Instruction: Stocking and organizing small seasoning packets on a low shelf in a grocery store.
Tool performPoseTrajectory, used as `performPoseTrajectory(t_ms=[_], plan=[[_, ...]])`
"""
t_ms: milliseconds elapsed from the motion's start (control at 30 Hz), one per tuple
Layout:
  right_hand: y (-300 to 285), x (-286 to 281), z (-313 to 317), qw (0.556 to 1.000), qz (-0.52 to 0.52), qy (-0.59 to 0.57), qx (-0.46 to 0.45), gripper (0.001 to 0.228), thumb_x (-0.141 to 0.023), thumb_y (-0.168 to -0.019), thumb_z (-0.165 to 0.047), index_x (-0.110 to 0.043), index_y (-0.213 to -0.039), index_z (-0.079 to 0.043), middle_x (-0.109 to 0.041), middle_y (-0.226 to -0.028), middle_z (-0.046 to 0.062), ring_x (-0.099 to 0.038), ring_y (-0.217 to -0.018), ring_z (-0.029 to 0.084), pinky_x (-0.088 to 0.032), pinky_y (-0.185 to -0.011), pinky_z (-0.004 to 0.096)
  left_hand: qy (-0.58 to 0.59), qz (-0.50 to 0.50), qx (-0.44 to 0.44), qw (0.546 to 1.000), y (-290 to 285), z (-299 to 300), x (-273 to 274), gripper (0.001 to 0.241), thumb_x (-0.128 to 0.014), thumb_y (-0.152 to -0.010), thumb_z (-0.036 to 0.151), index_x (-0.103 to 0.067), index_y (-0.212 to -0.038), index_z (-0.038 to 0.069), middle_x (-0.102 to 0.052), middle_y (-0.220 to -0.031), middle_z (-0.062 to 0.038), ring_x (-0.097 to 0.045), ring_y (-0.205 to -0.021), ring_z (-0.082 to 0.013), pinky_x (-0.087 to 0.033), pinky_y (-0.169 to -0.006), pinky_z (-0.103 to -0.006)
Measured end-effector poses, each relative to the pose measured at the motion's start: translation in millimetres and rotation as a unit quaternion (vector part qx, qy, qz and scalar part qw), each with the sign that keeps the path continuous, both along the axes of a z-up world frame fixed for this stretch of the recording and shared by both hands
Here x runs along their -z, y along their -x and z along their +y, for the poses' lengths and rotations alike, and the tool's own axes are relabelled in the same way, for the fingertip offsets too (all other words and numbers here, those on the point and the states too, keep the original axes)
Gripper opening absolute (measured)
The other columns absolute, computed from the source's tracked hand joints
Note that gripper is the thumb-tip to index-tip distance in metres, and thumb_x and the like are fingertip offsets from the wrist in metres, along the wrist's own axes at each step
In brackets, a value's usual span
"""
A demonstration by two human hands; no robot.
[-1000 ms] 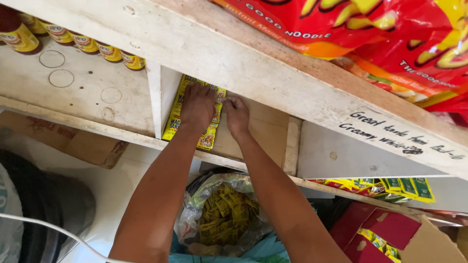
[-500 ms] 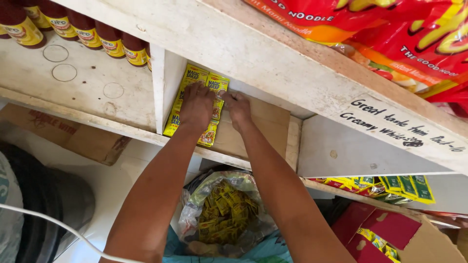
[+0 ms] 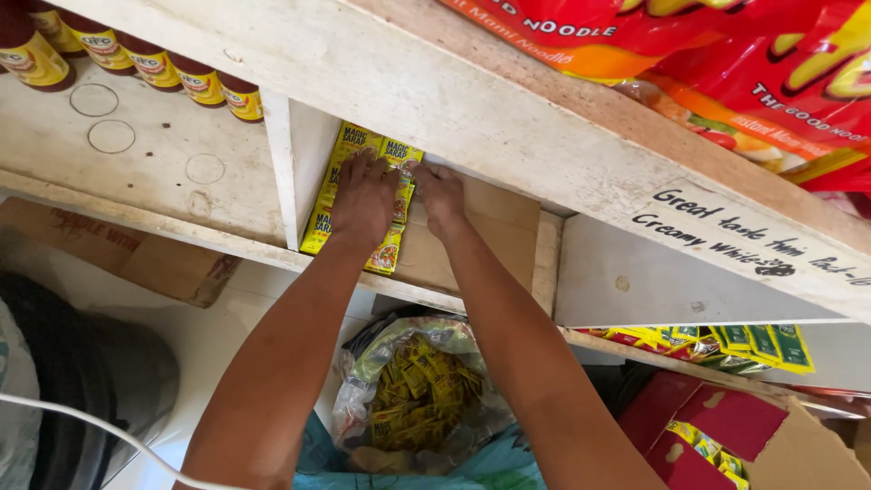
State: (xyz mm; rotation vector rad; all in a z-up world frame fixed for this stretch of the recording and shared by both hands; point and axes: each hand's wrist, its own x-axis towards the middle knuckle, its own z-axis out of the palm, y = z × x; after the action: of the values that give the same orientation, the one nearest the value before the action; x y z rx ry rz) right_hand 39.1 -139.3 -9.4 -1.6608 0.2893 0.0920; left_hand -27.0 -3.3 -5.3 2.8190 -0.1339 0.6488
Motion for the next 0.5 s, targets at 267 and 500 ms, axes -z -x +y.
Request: performPoseTrajectory(t_ms=[267, 500], plan=[[11.6, -14.1, 5.2, 1.000, -0.007, -0.019, 0.003, 0.031, -0.086, -0.083, -0.034, -0.072, -0.090, -0.007, -0.062, -0.075, 0.004, -0.058, -0.068, 0.011, -0.044, -0.062, 0.021, 0.008, -0.002, 0.002, 1.000, 10.6, -1.1, -20.2, 0.020, -0.063, -0.093, 0.021, -0.074, -0.109, 0.018, -0.064, -0.120, -0.010, -0.052, -0.128, -0.0358, -0.038, -0.111, -0.0526], [-0.4, 15.8, 0.3, 0.999, -0.039, -0.012, 0.013, 0.040, -0.088, -0.083, -0.031, -0.075, -0.110, -0.004, -0.068, -0.089, 0.010, -0.067, -0.080, 0.017, -0.054, -0.067, 0.026, 0.023, 0.069, 0.050, 0.996, 19.2, -1.9, -3.9, 0.043, -0.067, -0.087, 0.046, -0.071, -0.117, 0.016, -0.062, -0.117, -0.014, -0.051, -0.126, -0.0371, -0.031, -0.113, -0.0547]])
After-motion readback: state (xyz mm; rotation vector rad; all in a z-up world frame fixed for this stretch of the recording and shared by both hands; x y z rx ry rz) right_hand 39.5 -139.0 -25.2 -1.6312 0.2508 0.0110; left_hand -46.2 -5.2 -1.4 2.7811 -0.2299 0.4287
